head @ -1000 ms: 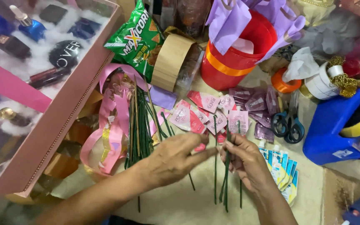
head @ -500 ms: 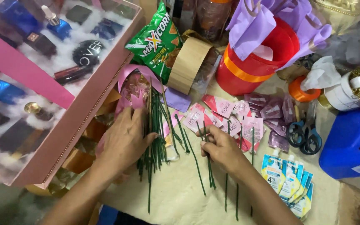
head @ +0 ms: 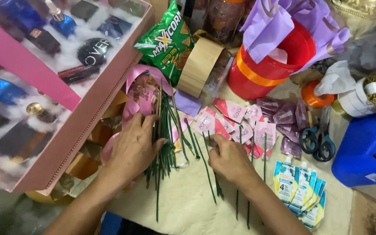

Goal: The person assembles decorative flower sticks by attaching small pink packets to green stems using adhesive, gathering them into a bundle, and securing the bundle with pink and gold ribbons.

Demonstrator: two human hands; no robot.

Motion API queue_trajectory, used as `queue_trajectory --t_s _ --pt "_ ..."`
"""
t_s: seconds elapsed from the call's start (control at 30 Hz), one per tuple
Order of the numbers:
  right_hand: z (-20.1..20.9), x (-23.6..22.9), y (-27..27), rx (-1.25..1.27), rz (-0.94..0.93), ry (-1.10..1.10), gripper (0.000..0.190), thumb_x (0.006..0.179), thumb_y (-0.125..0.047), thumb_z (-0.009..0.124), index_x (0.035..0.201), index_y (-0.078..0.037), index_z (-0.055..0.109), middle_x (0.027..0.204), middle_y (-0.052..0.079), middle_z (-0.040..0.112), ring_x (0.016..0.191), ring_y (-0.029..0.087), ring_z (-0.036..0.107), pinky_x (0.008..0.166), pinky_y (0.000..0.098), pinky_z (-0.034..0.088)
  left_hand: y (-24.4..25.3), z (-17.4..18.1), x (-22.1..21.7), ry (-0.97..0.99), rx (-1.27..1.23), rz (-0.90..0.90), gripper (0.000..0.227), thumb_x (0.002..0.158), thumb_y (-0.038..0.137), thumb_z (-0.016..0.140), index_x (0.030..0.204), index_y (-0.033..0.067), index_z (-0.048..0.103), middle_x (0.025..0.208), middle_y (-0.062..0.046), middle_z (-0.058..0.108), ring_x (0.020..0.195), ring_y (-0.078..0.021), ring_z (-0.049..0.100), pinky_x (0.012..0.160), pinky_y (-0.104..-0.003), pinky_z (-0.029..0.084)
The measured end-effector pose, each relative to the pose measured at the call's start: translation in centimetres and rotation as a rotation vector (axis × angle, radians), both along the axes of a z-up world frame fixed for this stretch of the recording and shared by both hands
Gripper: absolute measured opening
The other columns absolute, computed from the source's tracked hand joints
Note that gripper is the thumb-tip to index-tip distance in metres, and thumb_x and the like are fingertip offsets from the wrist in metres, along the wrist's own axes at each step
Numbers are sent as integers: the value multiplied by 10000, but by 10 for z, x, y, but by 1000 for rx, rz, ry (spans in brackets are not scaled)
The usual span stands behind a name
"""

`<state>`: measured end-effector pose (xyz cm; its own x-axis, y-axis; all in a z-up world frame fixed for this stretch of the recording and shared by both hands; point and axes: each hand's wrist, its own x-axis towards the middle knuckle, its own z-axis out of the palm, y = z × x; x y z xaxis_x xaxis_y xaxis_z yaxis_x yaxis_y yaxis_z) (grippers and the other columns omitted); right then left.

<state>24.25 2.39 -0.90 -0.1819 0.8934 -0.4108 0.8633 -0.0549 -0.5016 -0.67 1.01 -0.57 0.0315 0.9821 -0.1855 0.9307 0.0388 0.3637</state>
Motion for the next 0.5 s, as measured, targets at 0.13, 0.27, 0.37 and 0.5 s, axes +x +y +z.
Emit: queue_trajectory --t_s 0.13,0.27,0.37,0.5 --pt "14 2 0 -15 -30 95 447 863 -211 554 1271 -136 720 973 243 788 1016 465 721 941 548 534 -2 1 0 -17 -5 12 590 895 366 724 1408 198 486 1155 -112 560 1129 -388 627 803 -563 581" --pt "14 9 -6 -23 -87 156 412 878 -212 569 1241 -154 754 877 190 807 836 360 765 866 485 576 -2 3 4 18 33 -17 577 885 364 734 1390 193 513 1147 -102 562 1122 -363 629 802 -535 589" --pt "15 12 -12 6 -36 78 389 891 -246 561 1209 -138 756 925 175 804 855 346 768 881 493 572 -1 -1 12 18 86 -77 566 865 349 757 1365 196 539 1107 -91 561 1093 -349 631 792 -515 597" --pt "6 -9 -34 40 64 -328 402 964 -566 545 1048 -173 539 1037 87 678 945 387 665 805 578 499 1 -13 30 -30 198 -273 482 904 293 756 1329 151 580 1013 -98 482 948 -285 531 494 -428 549"
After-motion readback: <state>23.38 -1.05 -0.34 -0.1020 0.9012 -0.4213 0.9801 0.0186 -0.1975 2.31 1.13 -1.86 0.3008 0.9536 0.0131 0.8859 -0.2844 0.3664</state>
